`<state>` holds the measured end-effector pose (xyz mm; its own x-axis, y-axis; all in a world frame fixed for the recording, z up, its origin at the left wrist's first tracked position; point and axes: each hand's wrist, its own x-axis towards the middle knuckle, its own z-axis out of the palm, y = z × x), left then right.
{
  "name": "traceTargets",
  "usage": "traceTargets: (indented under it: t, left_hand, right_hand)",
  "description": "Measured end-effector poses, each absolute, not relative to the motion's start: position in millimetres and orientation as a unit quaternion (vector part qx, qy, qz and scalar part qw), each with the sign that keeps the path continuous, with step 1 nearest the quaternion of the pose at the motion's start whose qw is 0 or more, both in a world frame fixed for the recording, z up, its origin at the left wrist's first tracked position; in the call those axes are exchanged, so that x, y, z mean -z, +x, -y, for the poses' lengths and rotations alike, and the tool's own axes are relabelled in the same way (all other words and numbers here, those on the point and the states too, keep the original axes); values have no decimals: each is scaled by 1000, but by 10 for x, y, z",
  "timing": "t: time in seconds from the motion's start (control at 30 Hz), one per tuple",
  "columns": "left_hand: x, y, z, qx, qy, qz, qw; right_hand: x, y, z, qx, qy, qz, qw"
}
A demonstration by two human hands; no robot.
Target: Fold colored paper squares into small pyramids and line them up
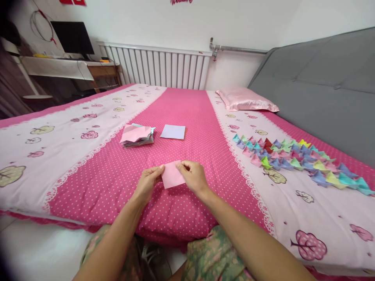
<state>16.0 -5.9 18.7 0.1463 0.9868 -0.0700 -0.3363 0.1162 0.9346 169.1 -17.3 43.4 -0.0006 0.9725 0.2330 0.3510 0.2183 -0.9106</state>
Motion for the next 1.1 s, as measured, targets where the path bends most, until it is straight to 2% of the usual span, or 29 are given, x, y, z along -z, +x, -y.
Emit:
traceTargets:
  t: [0.17, 0.43, 0.77, 0.93, 1.1]
  left_hand:
    - [-256, 182, 94, -512, 457, -364, 629]
    - [-296, 247, 182, -511, 577, -299, 563]
    - [-39, 217, 60, -485, 640, -319, 503]
    - [-56, 203, 46, -497, 661, -314, 466]
    - [-94, 197, 55, -485, 652, -337, 476]
  right_hand:
    - [-391, 1724, 146, -336, -550, 594, 481]
    - [-387, 1735, 119, -377, -568, 510, 525]
    - [-371, 1717, 127, -371, -570, 513, 524]
    - [-365, 1709, 130, -378, -568, 514, 519]
    - [-361, 1703, 133, -390, -565, 512, 516]
